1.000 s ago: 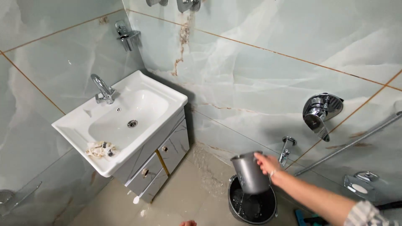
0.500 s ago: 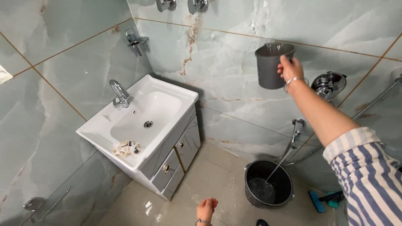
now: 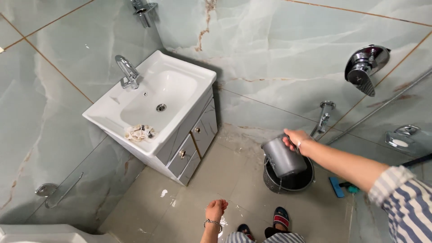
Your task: Pour water on the bathroom floor and mop the surface.
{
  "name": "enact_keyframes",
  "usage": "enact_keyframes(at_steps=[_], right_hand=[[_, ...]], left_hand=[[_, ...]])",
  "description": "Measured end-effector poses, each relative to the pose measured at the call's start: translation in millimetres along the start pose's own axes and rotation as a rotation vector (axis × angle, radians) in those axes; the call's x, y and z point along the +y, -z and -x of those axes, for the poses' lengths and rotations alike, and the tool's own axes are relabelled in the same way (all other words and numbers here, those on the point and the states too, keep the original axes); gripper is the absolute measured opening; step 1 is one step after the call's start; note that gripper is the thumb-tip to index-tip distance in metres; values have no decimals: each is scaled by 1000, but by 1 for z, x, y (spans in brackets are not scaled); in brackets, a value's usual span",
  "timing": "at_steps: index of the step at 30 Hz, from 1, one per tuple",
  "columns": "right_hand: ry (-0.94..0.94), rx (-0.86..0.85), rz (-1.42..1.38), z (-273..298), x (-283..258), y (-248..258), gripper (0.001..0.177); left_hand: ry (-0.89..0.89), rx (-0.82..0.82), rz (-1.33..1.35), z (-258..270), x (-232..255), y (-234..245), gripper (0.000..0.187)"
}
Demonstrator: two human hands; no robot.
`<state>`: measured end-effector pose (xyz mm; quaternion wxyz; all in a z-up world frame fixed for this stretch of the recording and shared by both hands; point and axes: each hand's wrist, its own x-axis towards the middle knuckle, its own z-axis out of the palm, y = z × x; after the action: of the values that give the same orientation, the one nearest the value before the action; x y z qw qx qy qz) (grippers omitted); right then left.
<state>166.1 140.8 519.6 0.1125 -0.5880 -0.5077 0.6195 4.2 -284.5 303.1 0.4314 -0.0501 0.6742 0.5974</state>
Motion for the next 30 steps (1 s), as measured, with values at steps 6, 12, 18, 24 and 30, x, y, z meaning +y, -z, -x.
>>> enact_keyframes(at_steps=[6, 12, 18, 24, 30], right_hand=[[688, 92, -234, 20, -241, 39, 34], [857, 103, -285, 55, -243, 84, 35], [654, 132, -208, 66, -83, 102, 34], [137, 106, -214, 42, 54, 152, 36], [358, 300, -227, 37, -29, 251, 34]], left_hand=[[-1, -42, -31, 16, 5, -21, 26], [47, -49, -11, 29, -19, -21, 29], [124, -42, 29, 21, -49, -1, 32], [212, -54, -37, 1, -61, -16, 32], [182, -111, -187, 7, -39, -60, 32]])
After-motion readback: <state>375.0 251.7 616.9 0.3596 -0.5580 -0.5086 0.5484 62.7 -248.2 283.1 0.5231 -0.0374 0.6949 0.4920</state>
